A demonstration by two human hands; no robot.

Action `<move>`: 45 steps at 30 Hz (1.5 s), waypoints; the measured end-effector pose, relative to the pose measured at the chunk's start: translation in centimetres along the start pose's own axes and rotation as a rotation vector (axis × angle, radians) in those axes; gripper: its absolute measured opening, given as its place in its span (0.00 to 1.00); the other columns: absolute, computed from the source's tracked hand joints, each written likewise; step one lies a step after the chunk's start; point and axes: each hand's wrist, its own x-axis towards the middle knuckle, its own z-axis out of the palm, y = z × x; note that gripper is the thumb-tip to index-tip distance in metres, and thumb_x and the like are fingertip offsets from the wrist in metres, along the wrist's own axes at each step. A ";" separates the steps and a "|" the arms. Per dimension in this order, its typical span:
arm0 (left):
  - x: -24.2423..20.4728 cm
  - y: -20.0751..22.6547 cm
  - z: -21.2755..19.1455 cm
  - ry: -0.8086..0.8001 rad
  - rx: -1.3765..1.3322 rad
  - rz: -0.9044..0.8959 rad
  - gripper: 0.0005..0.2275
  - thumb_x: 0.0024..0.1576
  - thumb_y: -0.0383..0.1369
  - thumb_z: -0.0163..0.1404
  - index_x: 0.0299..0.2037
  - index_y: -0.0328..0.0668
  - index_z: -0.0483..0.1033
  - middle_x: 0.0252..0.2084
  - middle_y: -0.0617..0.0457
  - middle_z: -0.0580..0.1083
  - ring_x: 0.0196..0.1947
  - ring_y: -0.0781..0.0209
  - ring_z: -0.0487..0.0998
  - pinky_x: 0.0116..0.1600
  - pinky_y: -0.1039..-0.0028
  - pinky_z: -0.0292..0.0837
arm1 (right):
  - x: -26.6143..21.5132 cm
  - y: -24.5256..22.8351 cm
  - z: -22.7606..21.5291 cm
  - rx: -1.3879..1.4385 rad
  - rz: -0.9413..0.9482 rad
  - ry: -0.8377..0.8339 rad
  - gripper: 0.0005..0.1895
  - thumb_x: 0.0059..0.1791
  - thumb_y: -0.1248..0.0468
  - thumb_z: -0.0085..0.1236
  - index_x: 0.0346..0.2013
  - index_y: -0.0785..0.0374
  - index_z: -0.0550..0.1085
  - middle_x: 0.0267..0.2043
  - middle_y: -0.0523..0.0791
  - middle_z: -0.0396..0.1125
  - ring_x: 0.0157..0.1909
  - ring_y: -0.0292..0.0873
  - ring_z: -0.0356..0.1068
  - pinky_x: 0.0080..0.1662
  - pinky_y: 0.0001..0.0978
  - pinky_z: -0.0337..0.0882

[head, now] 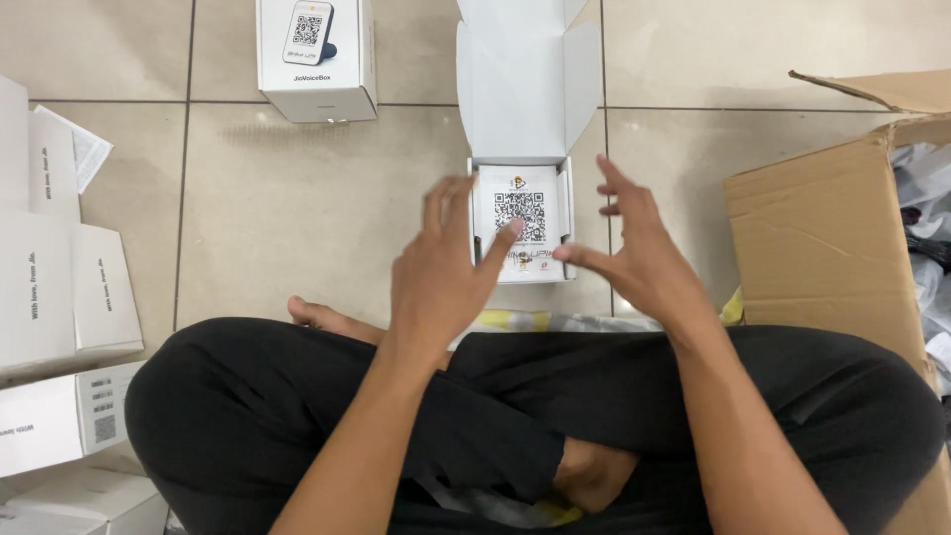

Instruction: The person packs electronic device boxes with power cables and QR code stickers.

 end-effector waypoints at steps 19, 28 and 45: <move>8.8 -3.7 2.2 -0.142 -0.727 -0.144 0.45 0.58 0.69 0.26 0.75 0.39 0.58 0.76 0.40 0.61 0.77 0.46 0.56 0.76 0.58 0.47 | 6.6 2.2 1.4 0.773 0.031 -0.109 0.58 0.49 0.25 0.15 0.76 0.68 0.47 0.74 0.62 0.54 0.78 0.55 0.51 0.70 0.45 0.52; 8.6 -4.1 1.9 -0.074 -0.774 -0.146 0.43 0.57 0.68 0.26 0.66 0.35 0.64 0.64 0.40 0.71 0.69 0.50 0.69 0.68 0.60 0.63 | 6.0 2.8 1.7 0.831 0.001 -0.035 0.49 0.51 0.28 0.18 0.61 0.68 0.62 0.65 0.58 0.64 0.72 0.52 0.59 0.67 0.47 0.56; 6.6 -1.9 -1.5 -0.266 -0.695 -0.208 0.39 0.51 0.61 0.35 0.73 0.52 0.55 0.69 0.50 0.64 0.63 0.54 0.69 0.60 0.63 0.67 | 3.1 0.2 -0.1 0.879 0.101 -0.048 0.29 0.55 0.56 0.39 0.70 0.61 0.61 0.62 0.43 0.66 0.57 0.35 0.64 0.61 0.39 0.63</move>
